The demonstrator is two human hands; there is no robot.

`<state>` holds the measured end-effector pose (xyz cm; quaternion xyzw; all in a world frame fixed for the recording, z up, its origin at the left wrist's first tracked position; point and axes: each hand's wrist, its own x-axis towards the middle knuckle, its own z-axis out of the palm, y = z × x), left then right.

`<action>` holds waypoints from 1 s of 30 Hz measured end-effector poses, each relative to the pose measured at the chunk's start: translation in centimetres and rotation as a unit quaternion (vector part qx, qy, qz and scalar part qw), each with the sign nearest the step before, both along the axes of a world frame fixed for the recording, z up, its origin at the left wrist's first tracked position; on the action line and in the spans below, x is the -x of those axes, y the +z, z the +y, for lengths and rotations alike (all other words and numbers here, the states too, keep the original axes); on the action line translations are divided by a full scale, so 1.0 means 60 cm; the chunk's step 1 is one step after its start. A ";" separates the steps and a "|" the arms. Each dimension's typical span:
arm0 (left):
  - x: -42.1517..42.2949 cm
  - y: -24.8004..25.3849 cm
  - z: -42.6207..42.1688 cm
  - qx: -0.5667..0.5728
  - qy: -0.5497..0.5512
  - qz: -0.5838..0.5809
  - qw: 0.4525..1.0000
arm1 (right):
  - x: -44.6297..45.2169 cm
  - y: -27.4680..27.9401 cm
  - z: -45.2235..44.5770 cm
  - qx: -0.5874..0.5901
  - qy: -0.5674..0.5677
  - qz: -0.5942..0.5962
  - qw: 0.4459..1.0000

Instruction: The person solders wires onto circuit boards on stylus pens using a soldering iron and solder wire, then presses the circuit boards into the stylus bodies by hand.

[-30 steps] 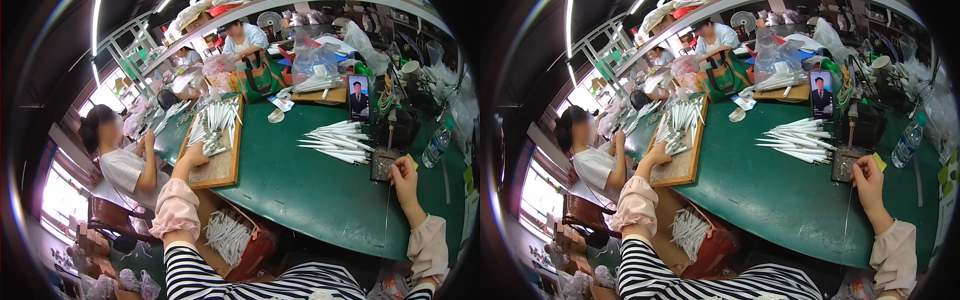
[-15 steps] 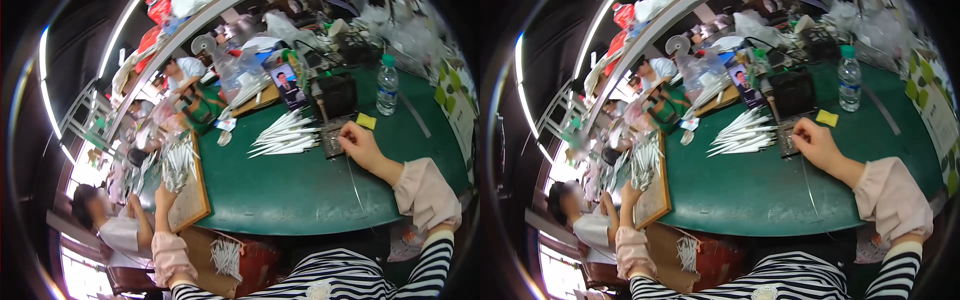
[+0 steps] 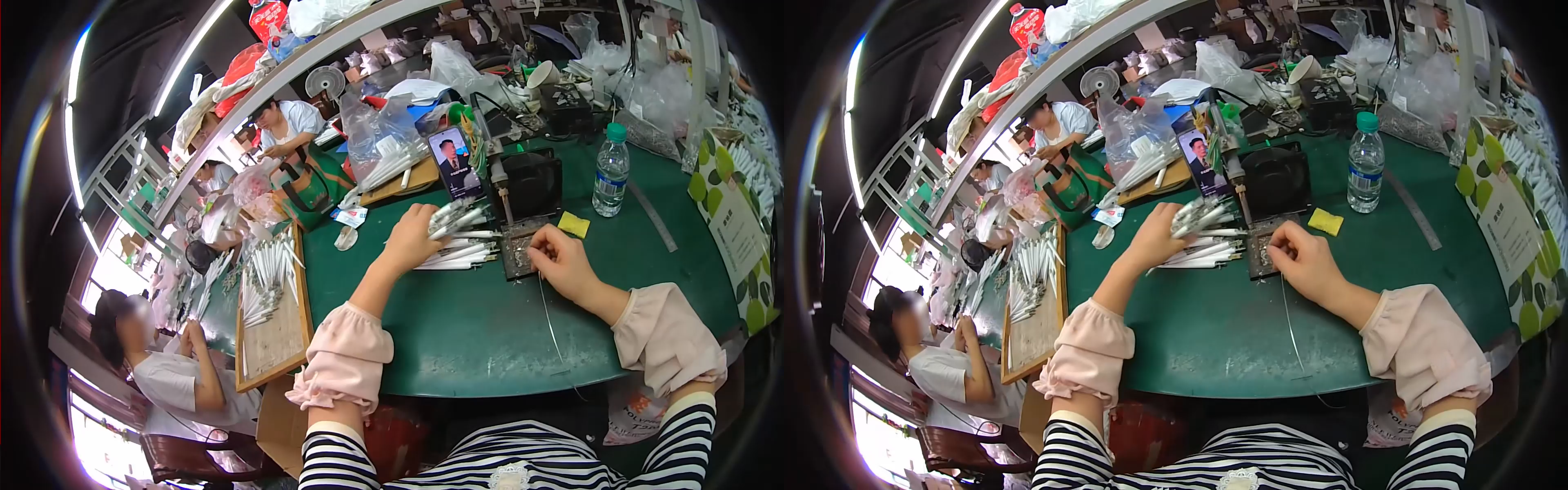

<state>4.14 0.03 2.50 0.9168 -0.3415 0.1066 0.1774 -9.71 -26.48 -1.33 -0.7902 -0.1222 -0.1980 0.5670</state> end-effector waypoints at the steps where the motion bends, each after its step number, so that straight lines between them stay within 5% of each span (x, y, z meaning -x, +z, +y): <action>1: -0.008 -0.017 -0.004 -0.004 0.000 -0.028 1.000 | 0.000 0.000 0.002 -0.001 0.003 -0.001 1.000; 11: 0.011 -0.029 -0.013 0.094 0.014 -0.170 0.981 | 0.005 0.004 0.002 0.007 0.021 -0.021 1.000; 17: 0.253 0.200 -0.095 0.203 -0.082 -0.338 0.915 | 0.002 0.002 0.004 0.013 0.017 -0.008 1.000; 24: 0.488 0.265 -0.065 0.035 0.059 -0.365 0.929 | 0.004 0.004 0.005 0.013 0.019 -0.002 1.000; 30: 0.491 0.267 -0.049 0.001 -0.091 -0.420 0.903 | 0.000 -0.003 0.005 0.019 0.025 0.007 0.999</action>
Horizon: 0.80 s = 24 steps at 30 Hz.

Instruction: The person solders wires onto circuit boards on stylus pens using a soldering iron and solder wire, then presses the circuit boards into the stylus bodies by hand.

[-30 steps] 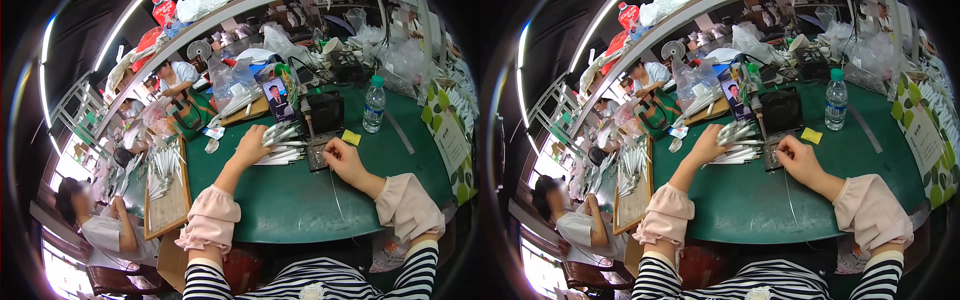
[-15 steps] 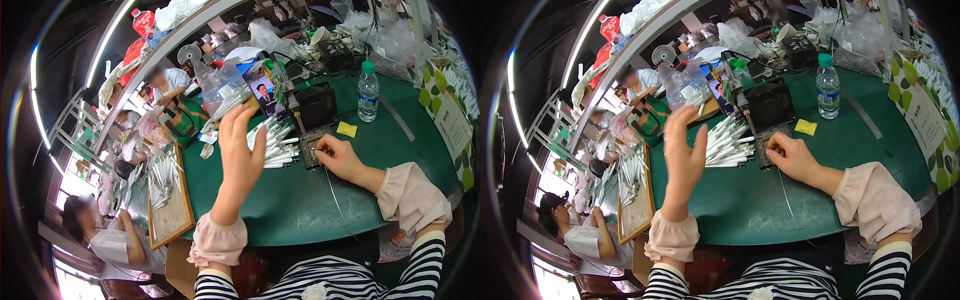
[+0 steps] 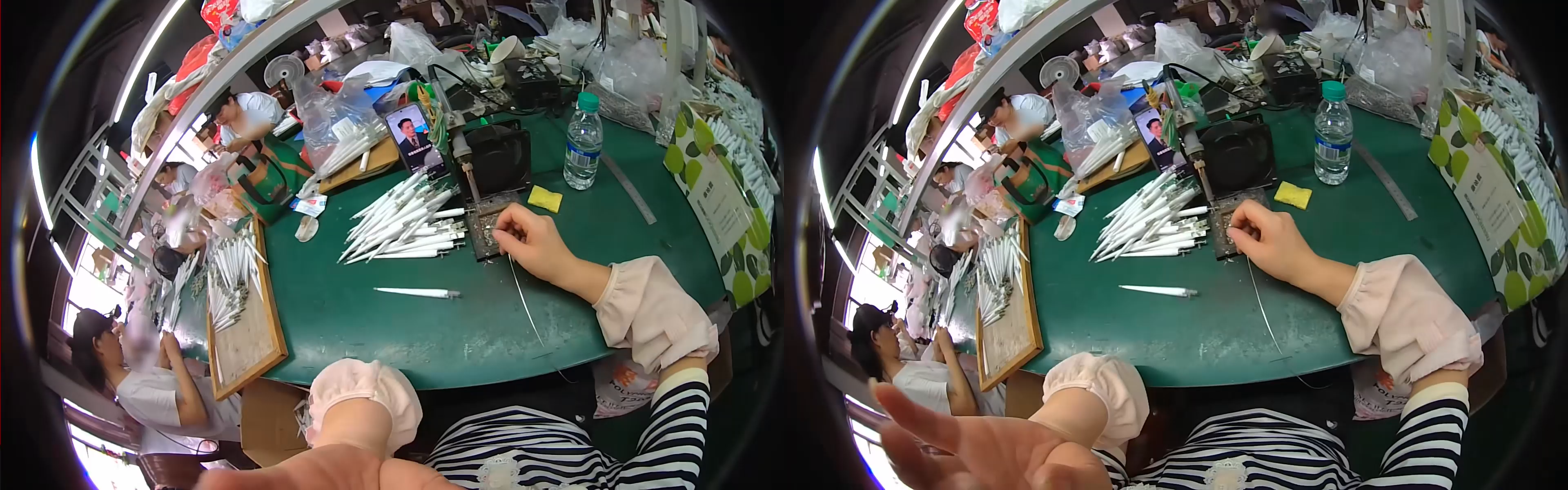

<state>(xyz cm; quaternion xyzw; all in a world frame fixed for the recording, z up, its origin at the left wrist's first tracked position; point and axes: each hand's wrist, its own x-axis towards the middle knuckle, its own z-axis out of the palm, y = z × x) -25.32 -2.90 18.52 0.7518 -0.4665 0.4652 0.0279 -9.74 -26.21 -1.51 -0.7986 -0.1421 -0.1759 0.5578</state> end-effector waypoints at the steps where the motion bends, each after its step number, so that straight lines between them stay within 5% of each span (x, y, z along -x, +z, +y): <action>1: 0.002 -0.009 -0.001 0.046 0.010 -0.012 0.999 | -0.002 0.001 0.001 0.000 0.002 0.003 1.000; 2: 0.005 -0.048 -0.018 0.166 0.049 -0.024 0.985 | -0.001 0.001 0.002 0.000 0.002 0.007 1.000; 5: 0.018 -0.058 -0.040 0.231 0.299 -0.054 0.924 | 0.007 0.006 0.001 -0.001 0.002 -0.007 1.000; 6: -0.026 -0.029 0.008 0.101 0.048 -0.119 0.987 | 0.008 0.008 0.000 -0.002 0.003 -0.017 1.000; 10: -0.040 -0.029 0.040 0.020 -0.169 -0.209 0.963 | 0.009 0.006 -0.002 0.018 0.001 -0.043 0.999; 13: -0.048 -0.024 0.034 -0.010 -0.164 -0.224 0.961 | 0.014 0.010 0.000 0.015 0.005 -0.054 0.998; 17: -0.045 -0.042 -0.048 0.111 -0.086 -0.194 0.971 | 0.011 0.005 0.002 0.012 0.006 -0.073 0.997; 24: -0.081 -0.044 -0.072 0.084 -0.073 -0.006 0.994 | 0.010 -0.008 0.006 0.005 0.015 -0.051 0.999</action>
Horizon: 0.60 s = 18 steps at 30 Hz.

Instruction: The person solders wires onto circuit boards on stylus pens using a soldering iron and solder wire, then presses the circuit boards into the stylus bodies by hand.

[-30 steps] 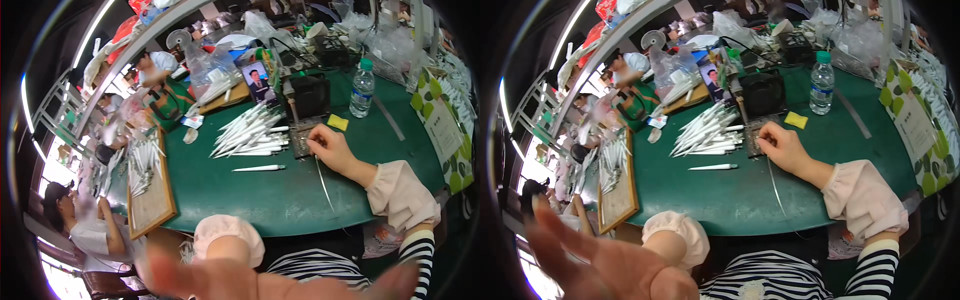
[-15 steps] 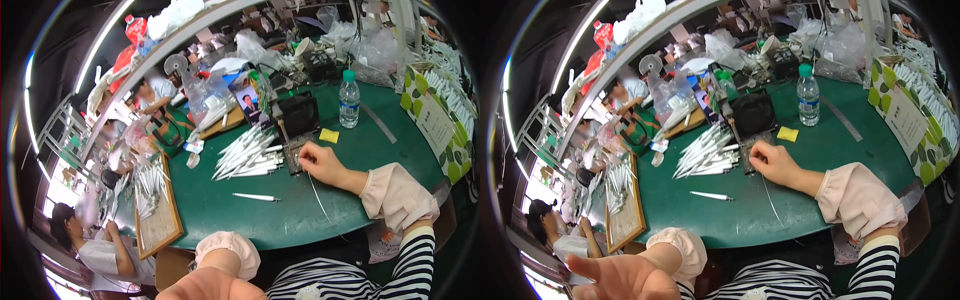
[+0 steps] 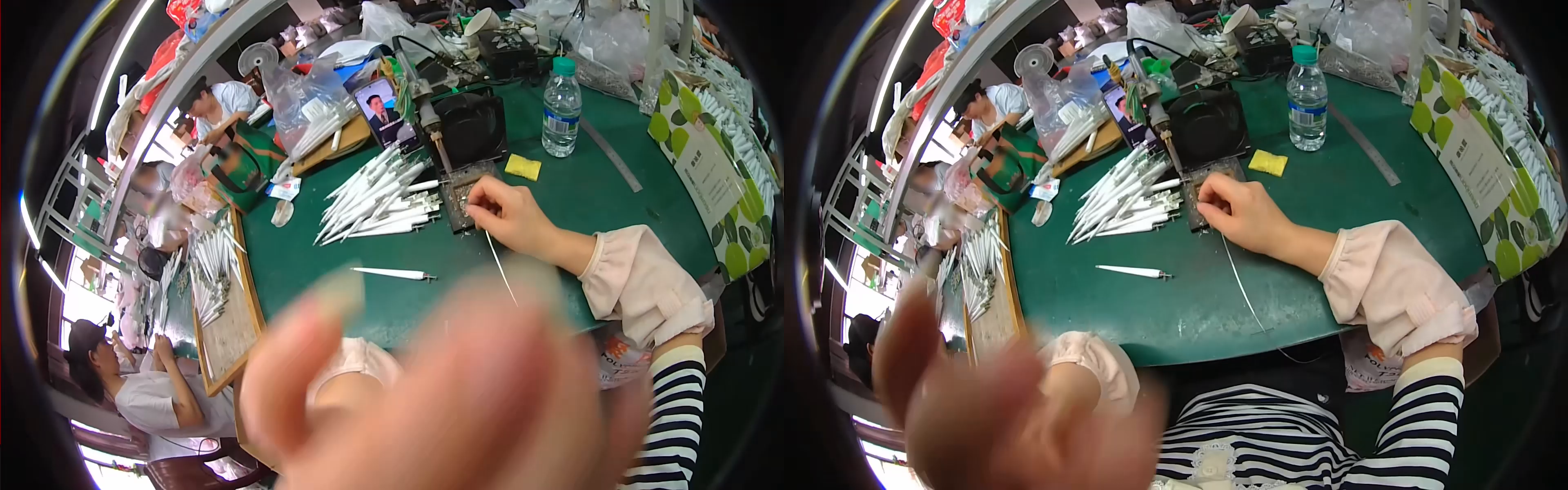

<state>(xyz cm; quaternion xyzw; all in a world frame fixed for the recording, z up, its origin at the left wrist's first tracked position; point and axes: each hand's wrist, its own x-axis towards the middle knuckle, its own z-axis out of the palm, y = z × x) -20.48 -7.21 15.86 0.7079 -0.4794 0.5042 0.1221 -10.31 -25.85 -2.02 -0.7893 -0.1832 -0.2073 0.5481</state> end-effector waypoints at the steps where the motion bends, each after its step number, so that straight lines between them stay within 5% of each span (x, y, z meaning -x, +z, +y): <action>1: -0.011 -0.001 -0.001 -0.018 0.015 0.020 1.000 | 0.005 0.010 0.001 0.005 0.001 -0.008 1.000; 9: -0.093 -0.001 -0.029 -0.022 -0.003 0.089 0.996 | 0.000 0.015 -0.006 0.051 -0.014 -0.009 0.999; 18: -0.078 0.015 -0.027 0.027 -0.187 0.229 0.955 | -0.002 0.008 -0.005 0.055 -0.019 -0.060 0.996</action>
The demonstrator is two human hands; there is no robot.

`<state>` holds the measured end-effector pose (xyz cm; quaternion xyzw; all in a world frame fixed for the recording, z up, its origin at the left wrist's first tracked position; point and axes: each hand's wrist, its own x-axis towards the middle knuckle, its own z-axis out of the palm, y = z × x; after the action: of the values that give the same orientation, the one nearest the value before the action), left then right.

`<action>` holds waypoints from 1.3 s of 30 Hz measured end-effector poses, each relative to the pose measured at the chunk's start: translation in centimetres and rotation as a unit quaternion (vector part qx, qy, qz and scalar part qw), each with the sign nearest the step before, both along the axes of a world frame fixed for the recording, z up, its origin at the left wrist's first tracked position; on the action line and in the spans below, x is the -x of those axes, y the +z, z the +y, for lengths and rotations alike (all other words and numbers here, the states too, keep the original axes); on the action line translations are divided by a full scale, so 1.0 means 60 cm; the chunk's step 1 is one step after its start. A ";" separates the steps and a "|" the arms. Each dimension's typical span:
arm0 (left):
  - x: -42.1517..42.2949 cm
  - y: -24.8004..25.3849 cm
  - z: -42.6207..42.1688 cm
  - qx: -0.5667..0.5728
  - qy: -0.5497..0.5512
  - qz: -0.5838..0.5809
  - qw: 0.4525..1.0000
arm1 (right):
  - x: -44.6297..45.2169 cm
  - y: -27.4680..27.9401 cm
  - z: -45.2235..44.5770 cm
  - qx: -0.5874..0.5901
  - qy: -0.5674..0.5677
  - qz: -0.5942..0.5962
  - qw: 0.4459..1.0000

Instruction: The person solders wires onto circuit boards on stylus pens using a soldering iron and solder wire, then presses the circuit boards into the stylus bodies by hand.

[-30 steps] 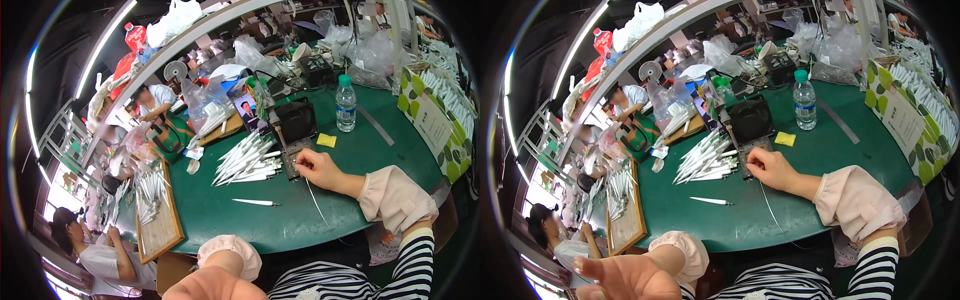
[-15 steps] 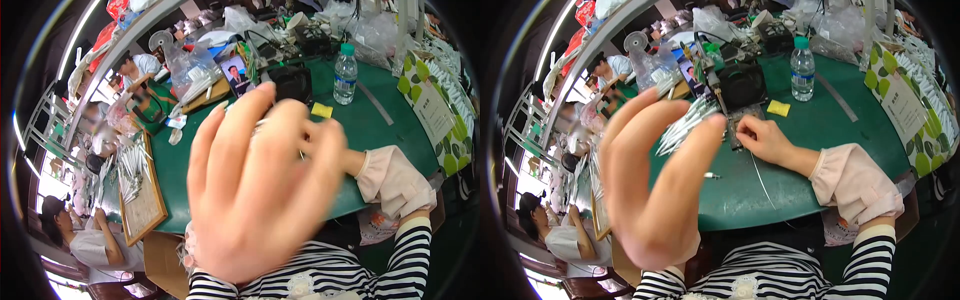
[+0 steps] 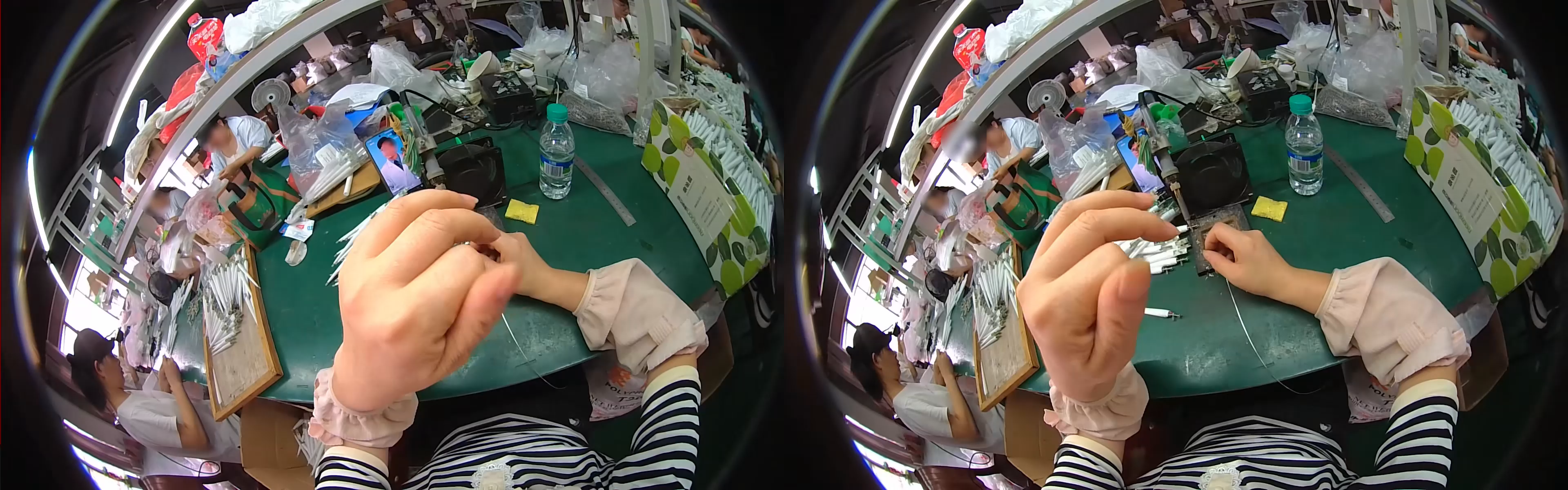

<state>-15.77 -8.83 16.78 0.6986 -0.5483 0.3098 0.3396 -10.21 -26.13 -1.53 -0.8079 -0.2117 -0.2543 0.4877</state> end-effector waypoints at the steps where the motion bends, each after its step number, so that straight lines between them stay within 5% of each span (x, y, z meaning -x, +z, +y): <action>1: -0.002 -0.003 -0.002 0.007 0.010 -0.012 1.000 | 0.000 0.001 0.001 -0.008 0.005 0.005 1.000; 7: 0.003 -0.013 -0.009 0.070 0.034 -0.143 0.987 | -0.004 -0.001 0.002 -0.035 0.018 0.006 0.999; 15: 0.078 -0.018 0.015 0.099 -0.099 -0.224 0.964 | 0.002 0.010 -0.001 -0.022 0.019 0.071 0.997; 30: 0.052 0.005 0.032 0.059 -0.243 -0.144 0.957 | 0.004 0.004 -0.001 -0.020 0.019 0.025 0.999; 34: 0.116 -0.010 0.009 0.114 -0.087 -0.088 0.986 | 0.004 0.002 0.000 -0.022 0.021 0.028 0.999; 37: 0.050 -0.026 -0.006 0.132 -0.162 -0.278 0.938 | 0.001 0.001 0.000 -0.020 0.022 0.037 0.999; 39: 0.056 -0.023 -0.013 0.126 -0.165 -0.279 0.938 | 0.002 0.001 -0.001 -0.017 0.020 0.032 0.999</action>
<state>-19.14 -9.60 15.39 0.4353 -0.6850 0.4988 0.3042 -10.35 -26.16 -1.45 -0.8030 -0.2074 -0.2221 0.5126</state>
